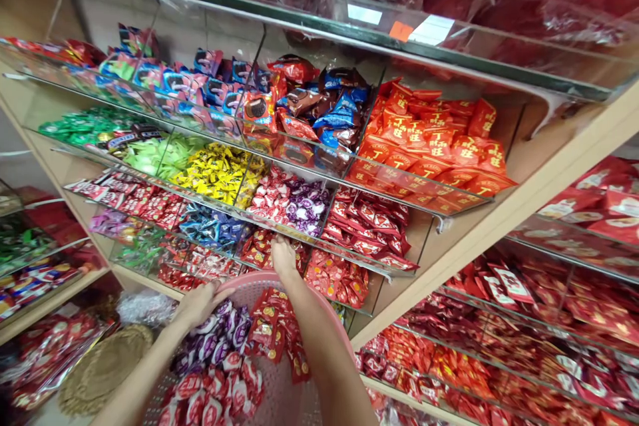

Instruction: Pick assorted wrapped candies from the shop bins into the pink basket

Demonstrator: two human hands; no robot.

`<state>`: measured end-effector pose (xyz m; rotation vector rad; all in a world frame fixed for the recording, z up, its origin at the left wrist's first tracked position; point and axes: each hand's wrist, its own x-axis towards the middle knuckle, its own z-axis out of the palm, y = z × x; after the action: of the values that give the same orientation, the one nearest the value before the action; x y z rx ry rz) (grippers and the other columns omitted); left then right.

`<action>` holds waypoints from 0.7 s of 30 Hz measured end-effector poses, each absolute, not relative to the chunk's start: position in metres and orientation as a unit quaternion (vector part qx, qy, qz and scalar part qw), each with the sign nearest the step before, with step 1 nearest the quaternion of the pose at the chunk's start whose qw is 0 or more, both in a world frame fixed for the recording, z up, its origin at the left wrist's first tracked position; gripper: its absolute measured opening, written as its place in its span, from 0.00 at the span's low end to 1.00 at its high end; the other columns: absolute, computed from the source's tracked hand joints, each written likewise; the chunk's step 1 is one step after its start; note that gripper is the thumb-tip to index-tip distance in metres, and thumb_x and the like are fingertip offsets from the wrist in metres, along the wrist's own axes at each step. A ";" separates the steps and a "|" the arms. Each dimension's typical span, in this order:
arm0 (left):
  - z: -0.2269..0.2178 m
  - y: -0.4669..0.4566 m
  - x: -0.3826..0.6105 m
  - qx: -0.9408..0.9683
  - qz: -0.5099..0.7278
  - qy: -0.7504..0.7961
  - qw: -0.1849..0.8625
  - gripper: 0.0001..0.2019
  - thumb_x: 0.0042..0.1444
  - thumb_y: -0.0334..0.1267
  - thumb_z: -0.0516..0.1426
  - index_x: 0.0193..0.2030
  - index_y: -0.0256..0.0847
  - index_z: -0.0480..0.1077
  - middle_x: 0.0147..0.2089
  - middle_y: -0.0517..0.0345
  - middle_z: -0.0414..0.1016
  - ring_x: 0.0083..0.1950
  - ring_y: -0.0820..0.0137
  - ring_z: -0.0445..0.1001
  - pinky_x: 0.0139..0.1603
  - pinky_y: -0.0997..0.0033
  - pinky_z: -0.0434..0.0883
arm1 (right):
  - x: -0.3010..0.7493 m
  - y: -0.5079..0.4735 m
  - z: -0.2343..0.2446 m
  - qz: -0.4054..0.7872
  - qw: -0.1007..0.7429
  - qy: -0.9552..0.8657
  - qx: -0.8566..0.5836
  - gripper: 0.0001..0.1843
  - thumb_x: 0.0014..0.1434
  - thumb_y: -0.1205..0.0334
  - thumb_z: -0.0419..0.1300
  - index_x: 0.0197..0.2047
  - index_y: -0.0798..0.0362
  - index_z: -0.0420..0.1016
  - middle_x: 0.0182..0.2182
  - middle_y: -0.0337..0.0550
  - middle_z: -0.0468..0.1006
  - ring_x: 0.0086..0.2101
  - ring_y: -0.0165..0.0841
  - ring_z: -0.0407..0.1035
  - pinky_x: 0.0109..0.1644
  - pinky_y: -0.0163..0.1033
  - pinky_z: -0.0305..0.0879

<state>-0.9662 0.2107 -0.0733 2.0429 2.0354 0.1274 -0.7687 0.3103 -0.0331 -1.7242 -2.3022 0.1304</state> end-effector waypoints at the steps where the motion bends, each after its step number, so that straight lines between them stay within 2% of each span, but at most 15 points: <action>1: -0.074 0.211 -0.966 0.701 0.043 0.700 0.127 0.29 0.55 0.60 0.36 0.41 0.40 0.66 0.38 0.42 0.76 0.42 0.57 0.74 0.39 0.64 0.65 | -0.765 0.309 -0.034 0.041 0.143 -0.788 -0.598 0.11 0.58 0.67 0.47 0.39 0.52 0.69 0.43 0.47 0.71 0.41 0.33 0.65 0.40 0.34 0.57; 3: -0.074 0.211 -0.967 0.701 0.042 0.701 0.125 0.28 0.55 0.59 0.37 0.41 0.40 0.66 0.39 0.42 0.76 0.42 0.58 0.74 0.39 0.65 0.65 | -0.758 0.305 -0.036 0.044 0.184 -0.774 -0.604 0.11 0.59 0.65 0.44 0.38 0.52 0.67 0.39 0.45 0.72 0.36 0.31 0.65 0.37 0.33 0.57; 5: -0.075 0.211 -0.967 0.703 0.044 0.700 0.123 0.28 0.56 0.59 0.37 0.41 0.40 0.67 0.38 0.42 0.76 0.42 0.58 0.74 0.39 0.65 0.65 | -0.753 0.300 -0.038 0.077 0.264 -0.754 -0.597 0.11 0.59 0.63 0.45 0.35 0.52 0.67 0.33 0.41 0.72 0.31 0.29 0.65 0.35 0.32 0.57; 8: -0.076 0.211 -0.967 0.705 0.046 0.697 0.121 0.28 0.56 0.59 0.37 0.41 0.39 0.67 0.38 0.41 0.76 0.42 0.57 0.74 0.39 0.65 0.65 | -0.748 0.290 -0.040 0.185 0.413 -0.704 -0.547 0.09 0.56 0.60 0.49 0.28 0.52 0.65 0.24 0.36 0.68 0.25 0.28 0.62 0.31 0.32 0.57; 11: -0.075 0.211 -0.967 0.702 0.042 0.701 0.123 0.28 0.56 0.58 0.38 0.42 0.39 0.67 0.39 0.42 0.76 0.43 0.57 0.74 0.39 0.65 0.65 | -0.745 0.275 -0.039 0.333 0.508 -0.620 -0.497 0.10 0.52 0.55 0.55 0.25 0.52 0.62 0.19 0.33 0.64 0.22 0.26 0.60 0.28 0.32 0.58; 16: -0.073 0.210 -0.966 0.703 0.038 0.700 0.121 0.26 0.56 0.57 0.38 0.40 0.40 0.67 0.38 0.43 0.76 0.43 0.58 0.74 0.38 0.67 0.65 | -0.737 0.245 -0.034 0.562 0.542 -0.441 -0.442 0.16 0.43 0.52 0.64 0.26 0.53 0.64 0.20 0.31 0.65 0.22 0.24 0.61 0.30 0.34 0.64; 21: -0.071 0.209 -0.965 0.706 0.042 0.698 0.116 0.27 0.56 0.58 0.38 0.42 0.40 0.67 0.38 0.43 0.76 0.42 0.58 0.74 0.38 0.66 0.65 | -0.724 0.224 -0.031 0.629 0.555 -0.370 -0.399 0.15 0.41 0.55 0.66 0.28 0.53 0.66 0.23 0.31 0.67 0.24 0.23 0.62 0.33 0.33 0.67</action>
<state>-0.9650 0.2093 -0.0712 2.0669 2.0429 0.1216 -0.7237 0.2244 -0.0312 -0.9429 -0.8728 1.4852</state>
